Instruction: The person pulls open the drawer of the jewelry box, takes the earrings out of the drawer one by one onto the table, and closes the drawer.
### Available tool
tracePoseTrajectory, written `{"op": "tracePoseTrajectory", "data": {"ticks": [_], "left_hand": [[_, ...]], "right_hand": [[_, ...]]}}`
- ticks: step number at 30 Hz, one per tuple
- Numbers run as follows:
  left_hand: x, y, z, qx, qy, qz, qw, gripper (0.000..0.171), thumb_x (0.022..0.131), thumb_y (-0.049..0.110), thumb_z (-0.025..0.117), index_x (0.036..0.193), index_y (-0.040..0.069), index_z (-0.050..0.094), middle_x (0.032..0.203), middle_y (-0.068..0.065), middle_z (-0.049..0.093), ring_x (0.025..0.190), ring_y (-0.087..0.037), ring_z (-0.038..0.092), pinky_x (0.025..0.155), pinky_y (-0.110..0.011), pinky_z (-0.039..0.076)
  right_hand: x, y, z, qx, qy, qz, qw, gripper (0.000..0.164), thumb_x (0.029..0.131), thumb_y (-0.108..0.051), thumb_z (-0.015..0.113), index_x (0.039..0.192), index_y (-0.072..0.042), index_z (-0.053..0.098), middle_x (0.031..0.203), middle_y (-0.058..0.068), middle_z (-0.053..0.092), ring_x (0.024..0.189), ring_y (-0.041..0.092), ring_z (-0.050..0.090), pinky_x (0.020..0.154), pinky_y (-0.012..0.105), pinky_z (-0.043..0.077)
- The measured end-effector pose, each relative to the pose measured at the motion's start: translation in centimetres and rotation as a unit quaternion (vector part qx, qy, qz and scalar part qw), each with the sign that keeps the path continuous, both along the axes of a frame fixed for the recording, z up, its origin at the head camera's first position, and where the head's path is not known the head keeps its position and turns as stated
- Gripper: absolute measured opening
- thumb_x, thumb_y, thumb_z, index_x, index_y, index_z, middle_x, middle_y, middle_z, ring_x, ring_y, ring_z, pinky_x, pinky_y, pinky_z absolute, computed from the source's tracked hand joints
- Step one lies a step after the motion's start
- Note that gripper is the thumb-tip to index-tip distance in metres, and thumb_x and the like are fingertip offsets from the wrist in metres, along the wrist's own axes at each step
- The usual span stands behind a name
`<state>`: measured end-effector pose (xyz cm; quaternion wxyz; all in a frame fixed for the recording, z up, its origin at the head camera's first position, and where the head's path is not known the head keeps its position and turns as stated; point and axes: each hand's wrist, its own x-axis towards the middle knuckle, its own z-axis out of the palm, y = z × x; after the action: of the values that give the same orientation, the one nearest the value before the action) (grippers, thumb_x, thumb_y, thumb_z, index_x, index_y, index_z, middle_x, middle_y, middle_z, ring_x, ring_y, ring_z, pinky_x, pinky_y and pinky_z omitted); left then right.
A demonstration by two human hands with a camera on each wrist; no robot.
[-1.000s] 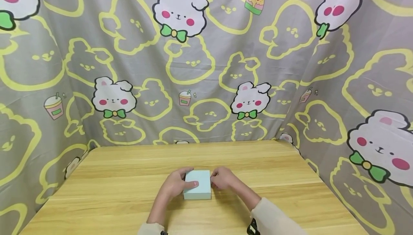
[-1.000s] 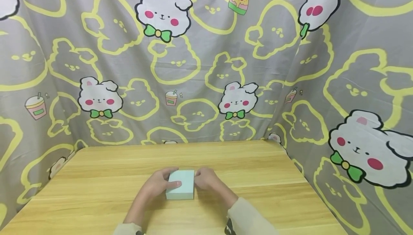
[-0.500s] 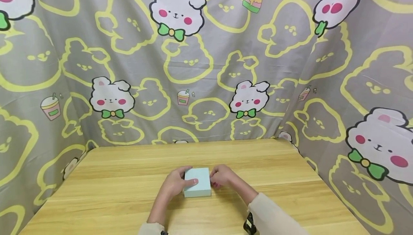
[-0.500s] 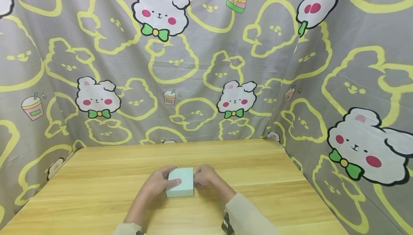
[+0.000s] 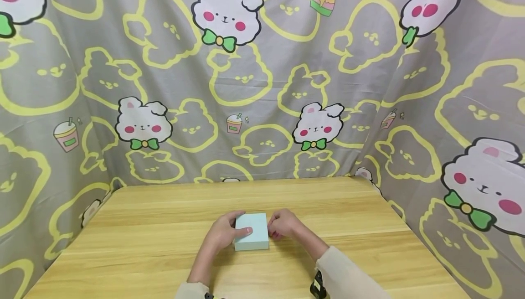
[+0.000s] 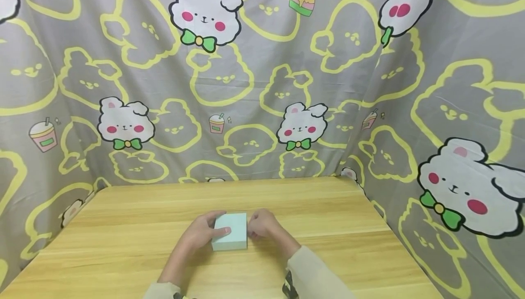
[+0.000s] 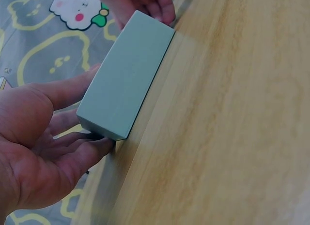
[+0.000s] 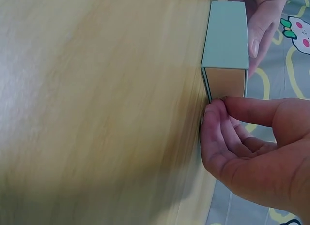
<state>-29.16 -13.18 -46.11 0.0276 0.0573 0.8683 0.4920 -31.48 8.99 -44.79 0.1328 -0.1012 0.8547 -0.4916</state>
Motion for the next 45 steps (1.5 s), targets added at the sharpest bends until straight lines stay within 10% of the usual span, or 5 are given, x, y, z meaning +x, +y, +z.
{"op": "tracePoseTrajectory", "data": {"ticks": [45], "left_hand": [[0.4, -0.1, 0.1, 0.018, 0.003, -0.008, 0.9998, 0.069, 0.085, 0.034, 0.083, 0.144, 0.009, 0.057, 0.145, -0.025, 0.056, 0.135, -0.046, 0.051, 0.107, -0.062, 0.044]], "right_hand": [[-0.3, 5.2, 0.1, 0.021, 0.012, -0.048, 0.999, 0.012, 0.080, 0.012, 0.055, 0.083, 0.007, 0.065, 0.076, 0.014, 0.067, 0.065, 0.020, 0.065, 0.061, 0.031, 0.058]]}}
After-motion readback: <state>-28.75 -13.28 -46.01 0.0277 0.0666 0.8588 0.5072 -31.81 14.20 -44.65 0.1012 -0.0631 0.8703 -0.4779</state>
